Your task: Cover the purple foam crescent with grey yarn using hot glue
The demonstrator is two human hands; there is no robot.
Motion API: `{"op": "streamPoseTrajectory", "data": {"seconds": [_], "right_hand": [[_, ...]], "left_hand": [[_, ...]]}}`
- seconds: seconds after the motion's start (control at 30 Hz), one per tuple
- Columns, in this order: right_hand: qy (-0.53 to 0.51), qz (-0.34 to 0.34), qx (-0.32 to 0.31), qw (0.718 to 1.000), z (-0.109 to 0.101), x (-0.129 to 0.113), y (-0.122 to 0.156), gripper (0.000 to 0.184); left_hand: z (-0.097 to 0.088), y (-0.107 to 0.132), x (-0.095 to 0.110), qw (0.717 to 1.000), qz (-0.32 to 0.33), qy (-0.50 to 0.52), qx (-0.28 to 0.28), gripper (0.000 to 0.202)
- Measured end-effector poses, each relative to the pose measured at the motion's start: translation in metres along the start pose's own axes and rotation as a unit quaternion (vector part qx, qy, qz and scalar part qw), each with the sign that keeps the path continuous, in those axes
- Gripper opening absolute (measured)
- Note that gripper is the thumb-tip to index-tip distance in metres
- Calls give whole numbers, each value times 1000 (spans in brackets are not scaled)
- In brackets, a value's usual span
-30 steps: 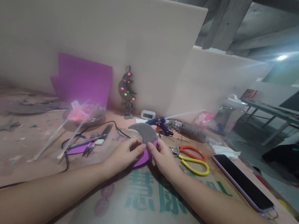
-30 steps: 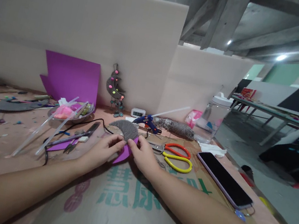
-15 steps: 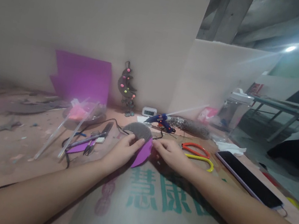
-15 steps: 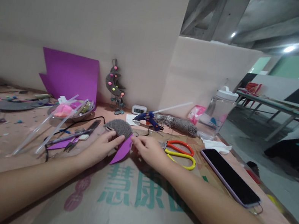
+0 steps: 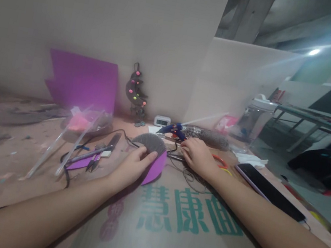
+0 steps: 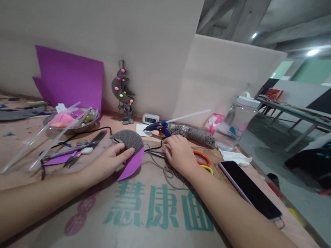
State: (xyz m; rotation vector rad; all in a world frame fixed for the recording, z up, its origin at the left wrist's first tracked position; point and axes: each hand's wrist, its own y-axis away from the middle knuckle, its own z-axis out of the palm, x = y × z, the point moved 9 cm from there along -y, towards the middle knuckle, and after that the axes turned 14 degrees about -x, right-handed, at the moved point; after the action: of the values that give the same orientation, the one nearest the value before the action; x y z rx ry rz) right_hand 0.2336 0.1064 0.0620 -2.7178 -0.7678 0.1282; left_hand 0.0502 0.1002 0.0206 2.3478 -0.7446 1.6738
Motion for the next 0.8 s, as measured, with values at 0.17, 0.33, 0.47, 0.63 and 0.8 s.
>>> {"op": "streamPoseTrajectory", "data": {"seconds": [0.17, 0.33, 0.47, 0.63, 0.8], "right_hand": [[-60, 77, -26, 995, 14, 23, -3, 17], [-78, 83, -34, 993, 18, 25, -3, 22], [-98, 63, -52, 992, 20, 22, -3, 25], [-105, 23, -82, 991, 20, 11, -5, 26], [-121, -51, -113, 985, 12, -12, -2, 25]], "left_hand": [[0, -1, -2, 1000, 8, -1, 6, 36], [0, 1, 2, 1000, 9, -21, 5, 38], [0, 1, 3, 1000, 6, -30, 6, 36], [0, 0, 1, 1000, 11, -11, 12, 37], [0, 1, -1, 999, 8, 37, 12, 38]]}}
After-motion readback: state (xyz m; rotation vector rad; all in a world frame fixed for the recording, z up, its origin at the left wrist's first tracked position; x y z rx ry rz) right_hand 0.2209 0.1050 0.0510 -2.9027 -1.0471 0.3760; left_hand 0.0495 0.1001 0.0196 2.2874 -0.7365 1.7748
